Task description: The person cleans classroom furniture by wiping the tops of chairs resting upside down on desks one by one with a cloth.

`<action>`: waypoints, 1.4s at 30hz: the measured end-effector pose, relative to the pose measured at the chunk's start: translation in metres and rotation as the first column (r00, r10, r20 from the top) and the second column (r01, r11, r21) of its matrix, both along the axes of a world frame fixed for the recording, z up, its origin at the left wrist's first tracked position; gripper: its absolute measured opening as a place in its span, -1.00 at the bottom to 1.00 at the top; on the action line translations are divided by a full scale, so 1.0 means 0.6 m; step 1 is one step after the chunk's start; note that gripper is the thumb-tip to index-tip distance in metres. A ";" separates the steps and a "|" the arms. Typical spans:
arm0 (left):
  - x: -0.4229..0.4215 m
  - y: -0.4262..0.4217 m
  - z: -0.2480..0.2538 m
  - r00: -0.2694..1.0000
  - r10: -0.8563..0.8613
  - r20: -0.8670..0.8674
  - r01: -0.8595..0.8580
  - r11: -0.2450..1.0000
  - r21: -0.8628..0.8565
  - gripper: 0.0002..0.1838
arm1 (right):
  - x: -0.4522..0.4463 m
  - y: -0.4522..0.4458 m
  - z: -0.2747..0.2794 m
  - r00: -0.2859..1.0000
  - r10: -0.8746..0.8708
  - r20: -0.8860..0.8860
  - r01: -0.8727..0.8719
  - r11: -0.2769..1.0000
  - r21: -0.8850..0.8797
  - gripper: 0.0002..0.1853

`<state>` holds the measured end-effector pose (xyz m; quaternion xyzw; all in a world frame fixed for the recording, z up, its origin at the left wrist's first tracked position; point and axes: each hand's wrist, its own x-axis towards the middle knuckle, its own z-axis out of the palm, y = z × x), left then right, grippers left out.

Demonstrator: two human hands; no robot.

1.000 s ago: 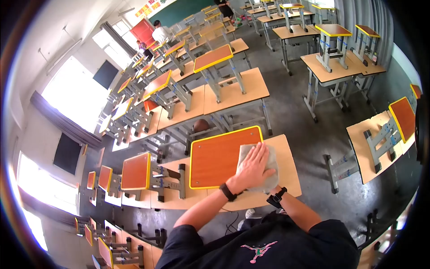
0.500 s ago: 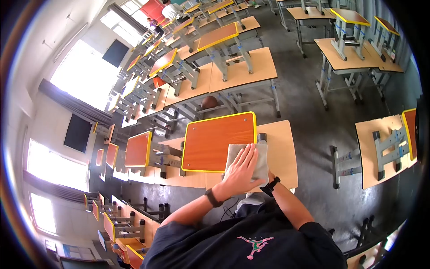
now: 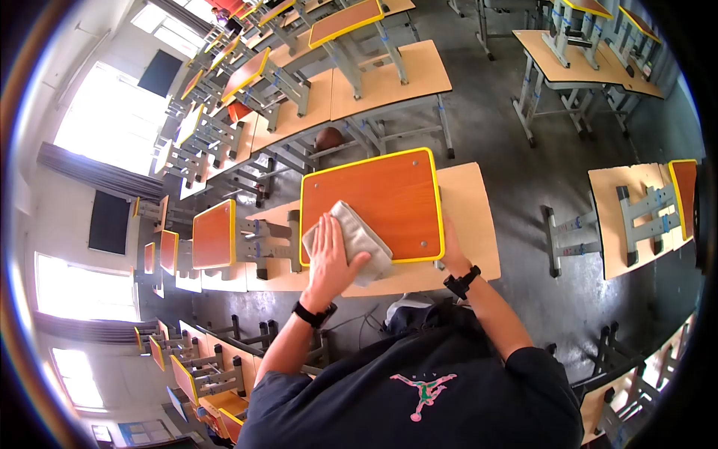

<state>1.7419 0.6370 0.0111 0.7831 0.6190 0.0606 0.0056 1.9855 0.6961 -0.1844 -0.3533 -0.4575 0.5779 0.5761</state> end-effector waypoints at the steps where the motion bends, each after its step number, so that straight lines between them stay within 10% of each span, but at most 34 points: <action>1: -0.015 0.005 -0.001 0.999 0.033 0.008 -0.033 0.999 0.003 0.10 | 0.000 -0.002 -0.008 0.999 -0.004 -0.042 0.002 0.999 -0.046 -0.41; 9: -0.080 0.046 0.000 0.998 -0.034 0.046 0.029 0.994 0.108 0.02 | 0.014 -0.007 0.032 0.982 -0.052 -0.182 0.058 0.998 0.026 -0.47; 19: -0.095 0.049 -0.026 0.991 -0.117 0.058 0.102 0.971 0.217 -0.05 | 0.005 -0.117 0.035 0.847 -0.453 0.280 0.479 0.878 -0.029 -0.60; 27: -0.099 0.037 -0.019 0.969 -0.180 0.169 0.125 0.948 0.293 -0.19 | 0.064 -0.296 -0.060 0.853 -0.242 0.462 0.436 0.816 -0.379 -0.64; 29: -0.106 0.021 -0.020 0.893 0.026 0.449 -0.059 0.996 0.061 -0.34 | 0.093 -0.320 -0.067 0.908 -0.061 0.414 0.306 0.772 -0.558 -0.61; 33: -0.127 -0.005 -0.058 0.946 -0.169 0.276 0.100 0.964 0.247 -0.44 | 0.107 -0.310 -0.089 0.871 -0.099 0.481 0.333 0.838 -0.432 -0.73; 38: -0.025 -0.038 -0.012 0.993 -0.087 0.074 0.069 0.973 0.219 0.27 | 0.142 -0.298 -0.071 0.773 -0.143 0.618 0.328 0.924 -0.197 -0.67; 42: -0.034 0.009 -0.055 0.998 0.025 -0.061 -0.018 0.993 0.116 0.19 | 0.219 -0.273 -0.104 0.764 -0.082 0.640 0.223 0.964 -0.142 -0.62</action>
